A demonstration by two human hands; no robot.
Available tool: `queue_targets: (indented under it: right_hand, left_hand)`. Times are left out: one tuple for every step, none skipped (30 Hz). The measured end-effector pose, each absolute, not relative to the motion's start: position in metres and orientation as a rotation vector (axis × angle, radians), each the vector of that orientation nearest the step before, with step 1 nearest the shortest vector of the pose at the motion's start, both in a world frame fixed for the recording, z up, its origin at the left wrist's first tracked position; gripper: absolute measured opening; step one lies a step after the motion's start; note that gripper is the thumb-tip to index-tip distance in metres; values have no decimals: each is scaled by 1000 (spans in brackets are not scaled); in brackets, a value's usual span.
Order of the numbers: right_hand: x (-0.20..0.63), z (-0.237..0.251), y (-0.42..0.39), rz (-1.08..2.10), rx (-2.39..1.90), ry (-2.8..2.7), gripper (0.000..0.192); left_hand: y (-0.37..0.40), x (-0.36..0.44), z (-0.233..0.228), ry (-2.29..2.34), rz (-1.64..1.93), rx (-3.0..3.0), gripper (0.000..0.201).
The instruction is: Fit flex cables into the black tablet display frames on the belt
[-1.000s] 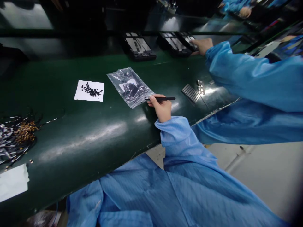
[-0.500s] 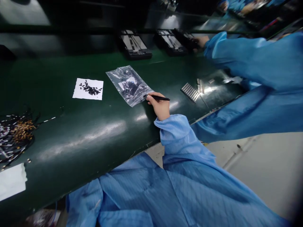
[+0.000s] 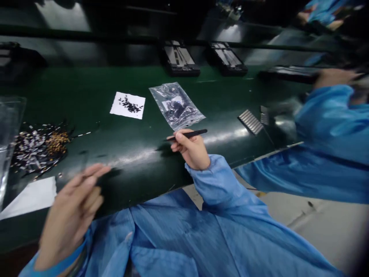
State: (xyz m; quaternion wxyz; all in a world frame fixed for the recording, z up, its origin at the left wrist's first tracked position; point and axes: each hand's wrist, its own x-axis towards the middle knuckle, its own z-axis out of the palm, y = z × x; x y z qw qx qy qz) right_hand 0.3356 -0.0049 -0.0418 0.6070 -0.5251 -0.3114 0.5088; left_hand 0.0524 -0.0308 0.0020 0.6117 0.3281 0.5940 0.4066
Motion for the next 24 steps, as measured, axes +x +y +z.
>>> queue_targets:
  right_hand:
    - [320,-37,-7,1304,-1150,-715,38]
    - [307,-32,-9,1417,-1086,-708,36]
    - [294,-28,-10,1514,-1026,-700,35]
    - [284,-25,-11,1595,-973,-691,33]
    - [276,-22,-11,1661,-933,-679,32]
    - [269,-21,-11,1715,-903,-664,31]
    - [263,-20,-11,1760,-882,-647,30]
    - [258,-20,-10,1795,-866,-631,30]
    - [254,-20,-10,1821,-851,-615,29]
    - [251,-20,-10,1838,-839,-600,28]
    - [248,-21,-10,1847,-829,-588,28]
    - [245,-21,-10,1849,-824,-581,28]
    - [243,-21,-10,1846,-824,-578,29]
    - [241,-22,-11,1835,-829,-576,29]
    - [239,-22,-11,1822,-836,-576,30]
    - [237,-22,-12,1807,-844,-579,30]
    - [236,-23,-12,1792,-849,-583,30]
    - [234,-23,-13,1776,-851,-588,30]
    - [233,-23,-13,1762,-852,-593,30]
    - [233,-24,-13,1747,-854,-597,29]
    - [232,-24,-14,1730,-857,-600,29]
    - [231,-24,-14,1710,-862,-602,28]
    - [231,-24,-14,1691,-868,-604,28]
    - [230,-24,-14,1670,-874,-608,28]
  left_hand:
    - [-28,65,1,1302,876,743,35]
    - [-26,75,-1,1240,853,801,40]
    - [-25,84,-4,1206,857,885,43]
    - [-24,91,-6,1199,877,983,43]
    - [-25,95,-8,1209,903,1081,42]
    - [-26,98,-9,1237,937,1167,39]
    - [-28,99,-11,1270,975,1238,35]
    - [-31,99,-12,1303,1020,1290,30]
    - [-33,99,-13,1338,1069,1330,26]
    - [-35,98,-13,1370,1122,1362,23]
    - [-37,97,-14,1396,1174,1390,20]
    - [-39,97,-16,1414,1219,1412,17]
    - [-40,96,-17,1424,1255,1434,15]
    - [-40,95,-18,1422,1286,1458,12]
    - [-40,95,-19,1410,1308,1483,11]
    - [-40,94,-20,1396,1326,1505,10]
    - [-40,94,-21,1387,1338,1524,9]
    - [-40,94,-22,1386,1349,1538,9]
    - [-39,94,-23,1390,1361,1548,8]
    - [-39,94,-24,1399,1369,1552,7]
    - [-38,94,-24,1411,1375,1553,6]
    - [-38,94,-25,1419,1378,1551,6]
    - [-38,94,-25,1424,1379,1547,6]
    - [-38,94,-25,1427,1380,1542,6]
